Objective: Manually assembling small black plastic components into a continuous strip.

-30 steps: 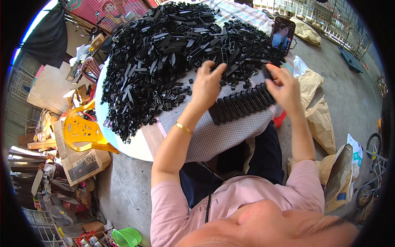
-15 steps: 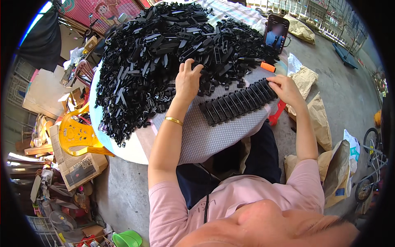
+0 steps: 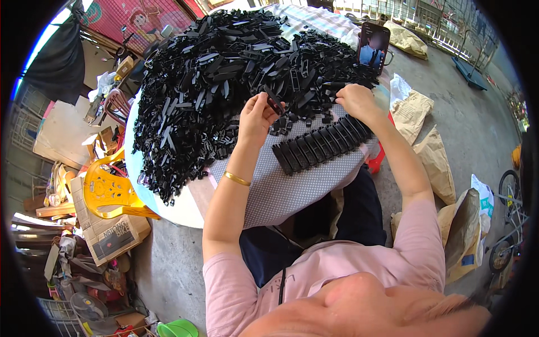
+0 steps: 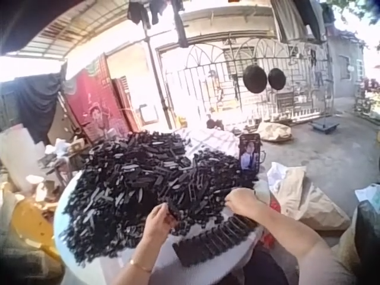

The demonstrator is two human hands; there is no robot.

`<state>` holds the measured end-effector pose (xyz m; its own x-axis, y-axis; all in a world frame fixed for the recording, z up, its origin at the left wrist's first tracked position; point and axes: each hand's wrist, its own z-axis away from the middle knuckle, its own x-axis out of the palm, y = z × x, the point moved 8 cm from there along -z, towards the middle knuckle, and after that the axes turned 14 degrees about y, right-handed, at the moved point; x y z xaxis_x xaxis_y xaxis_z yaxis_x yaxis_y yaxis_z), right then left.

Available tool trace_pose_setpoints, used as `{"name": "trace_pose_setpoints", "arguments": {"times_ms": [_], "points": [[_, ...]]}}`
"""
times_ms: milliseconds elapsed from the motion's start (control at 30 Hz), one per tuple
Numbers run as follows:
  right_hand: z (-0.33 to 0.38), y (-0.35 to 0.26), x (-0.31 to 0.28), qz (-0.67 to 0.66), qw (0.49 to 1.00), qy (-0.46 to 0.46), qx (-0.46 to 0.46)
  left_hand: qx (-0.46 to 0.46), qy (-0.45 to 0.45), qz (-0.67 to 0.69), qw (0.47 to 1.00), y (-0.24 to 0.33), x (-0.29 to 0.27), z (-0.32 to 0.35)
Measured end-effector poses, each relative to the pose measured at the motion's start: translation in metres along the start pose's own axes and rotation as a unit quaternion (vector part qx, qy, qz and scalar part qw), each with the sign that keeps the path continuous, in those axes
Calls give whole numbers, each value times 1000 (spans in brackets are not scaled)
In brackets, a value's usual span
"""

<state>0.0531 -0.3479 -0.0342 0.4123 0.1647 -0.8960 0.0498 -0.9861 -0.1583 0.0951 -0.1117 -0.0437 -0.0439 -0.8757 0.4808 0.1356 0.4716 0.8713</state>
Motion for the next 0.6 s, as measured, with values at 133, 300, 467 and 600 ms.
{"name": "trace_pose_setpoints", "arguments": {"times_ms": [133, 300, 467, 600], "points": [[-3, -3, -4, -63, 997, 36, 8, -57, -30, 39, 997, -5, 4, 4], [-5, 1, -8, -127, 990, 45, 44, -81, -68, 43, 993, -8, 13, 10], [-4, -2, -14, -124, 987, 98, 6, -98, -116, 67, 986, -15, 20, 15], [0, -14, -23, -109, 979, 156, -73, -109, -105, 53, 987, -15, 22, 19]]}}
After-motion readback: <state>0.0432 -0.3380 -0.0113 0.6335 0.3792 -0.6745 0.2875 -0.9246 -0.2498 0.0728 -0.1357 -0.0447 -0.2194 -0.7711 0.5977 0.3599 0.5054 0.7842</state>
